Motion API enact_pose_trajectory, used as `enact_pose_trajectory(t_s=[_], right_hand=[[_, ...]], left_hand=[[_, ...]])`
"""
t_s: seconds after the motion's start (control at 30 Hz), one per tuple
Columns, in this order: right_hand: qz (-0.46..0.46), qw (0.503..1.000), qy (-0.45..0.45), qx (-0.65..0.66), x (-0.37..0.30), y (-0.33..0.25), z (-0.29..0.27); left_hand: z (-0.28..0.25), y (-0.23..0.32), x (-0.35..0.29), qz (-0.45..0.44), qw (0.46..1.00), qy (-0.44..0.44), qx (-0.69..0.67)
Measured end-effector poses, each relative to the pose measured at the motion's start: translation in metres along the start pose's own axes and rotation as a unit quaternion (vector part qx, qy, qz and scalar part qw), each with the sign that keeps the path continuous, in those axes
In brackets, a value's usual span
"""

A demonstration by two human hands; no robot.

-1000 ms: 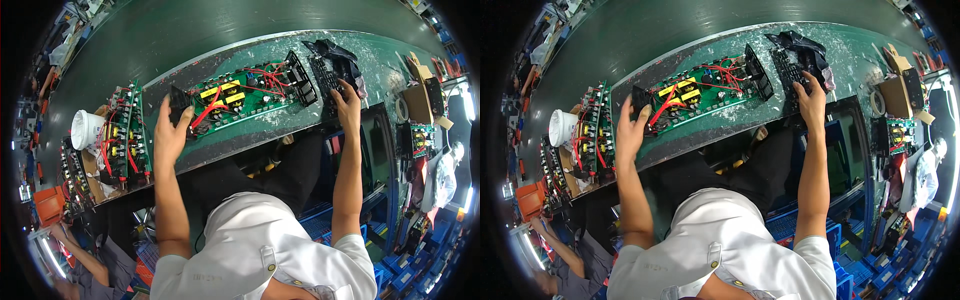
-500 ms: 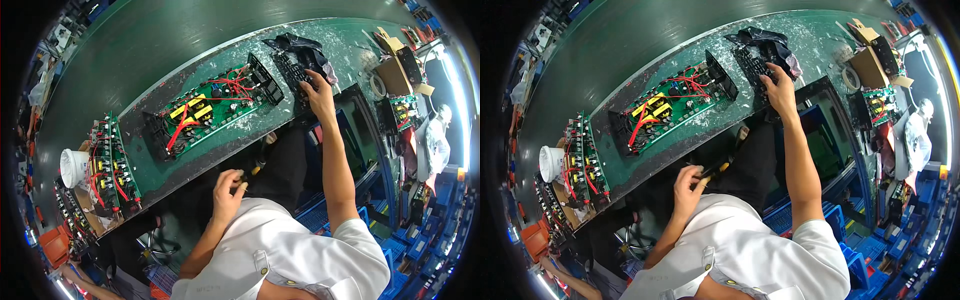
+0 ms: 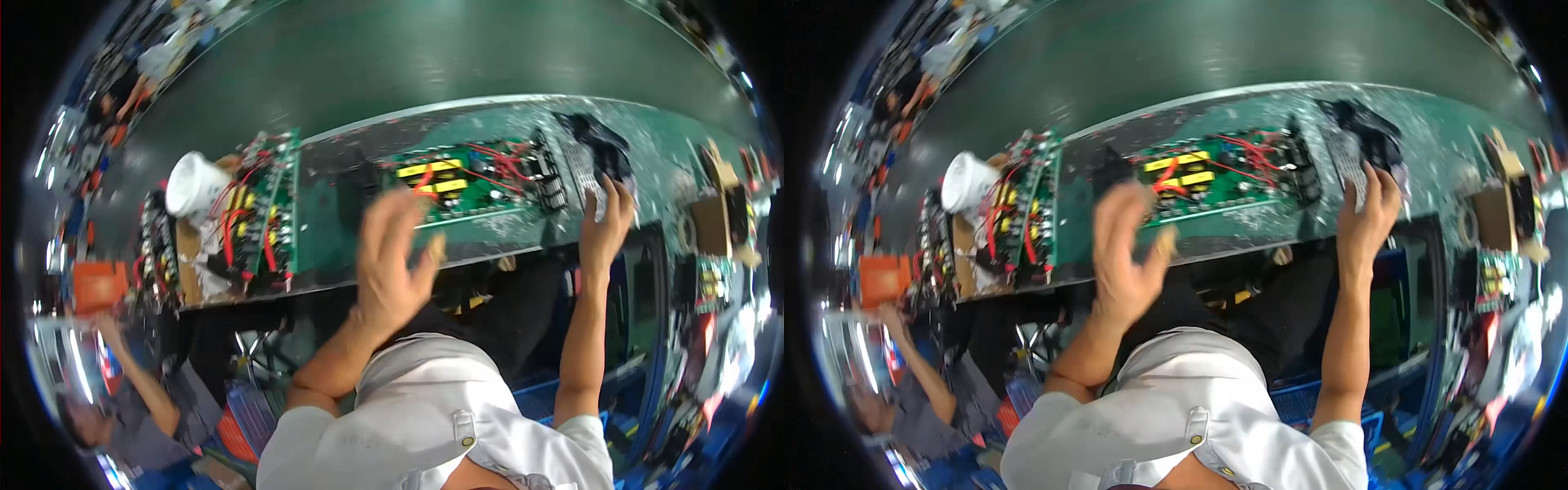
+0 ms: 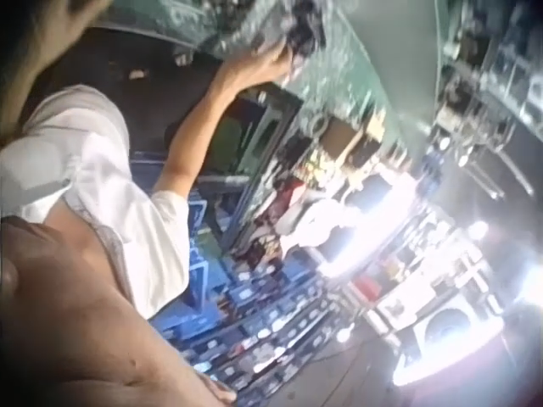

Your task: Assembling electronic components into circuit board housings at a factory workstation.

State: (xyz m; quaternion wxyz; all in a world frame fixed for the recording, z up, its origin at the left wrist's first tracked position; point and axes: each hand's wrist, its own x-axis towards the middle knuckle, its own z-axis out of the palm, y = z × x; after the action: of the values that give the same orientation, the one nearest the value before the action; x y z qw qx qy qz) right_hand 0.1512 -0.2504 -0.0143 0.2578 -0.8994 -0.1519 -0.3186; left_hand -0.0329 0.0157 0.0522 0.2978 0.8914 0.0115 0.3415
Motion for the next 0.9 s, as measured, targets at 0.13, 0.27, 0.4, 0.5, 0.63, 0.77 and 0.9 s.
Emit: enact_pose_trajectory(t_s=[0.13, 0.27, 0.4, 0.5, 0.63, 0.77, 0.9], right_hand=[[0.004, 0.986, 0.085, 0.141, -0.006, 0.005, 0.026], [0.059, 0.962, 0.085, 0.253, -0.025, 0.005, 0.052], [0.111, 0.942, 0.020, 0.317, -0.028, 0.009, 0.054], [0.123, 0.935, 0.003, 0.332, -0.030, 0.016, 0.057], [0.142, 0.926, 0.021, 0.350, -0.027, 0.020, 0.054], [0.121, 0.943, 0.031, 0.307, -0.024, 0.011, 0.058], [0.167, 0.926, 0.021, 0.339, -0.018, -0.006, 0.042]], left_hand=[[-0.023, -0.042, 0.044, -0.202, 0.968, -0.083, 0.126], [-0.003, -0.084, 0.039, -0.280, 0.926, -0.239, 0.086], [-0.008, -0.077, 0.040, -0.305, 0.915, -0.236, 0.118], [-0.009, -0.074, 0.041, -0.291, 0.918, -0.242, 0.116], [-0.001, -0.083, 0.050, -0.234, 0.946, -0.208, 0.086], [-0.001, -0.099, 0.100, -0.208, 0.948, -0.200, 0.131], [0.021, -0.133, 0.189, -0.146, 0.971, -0.107, 0.154]])
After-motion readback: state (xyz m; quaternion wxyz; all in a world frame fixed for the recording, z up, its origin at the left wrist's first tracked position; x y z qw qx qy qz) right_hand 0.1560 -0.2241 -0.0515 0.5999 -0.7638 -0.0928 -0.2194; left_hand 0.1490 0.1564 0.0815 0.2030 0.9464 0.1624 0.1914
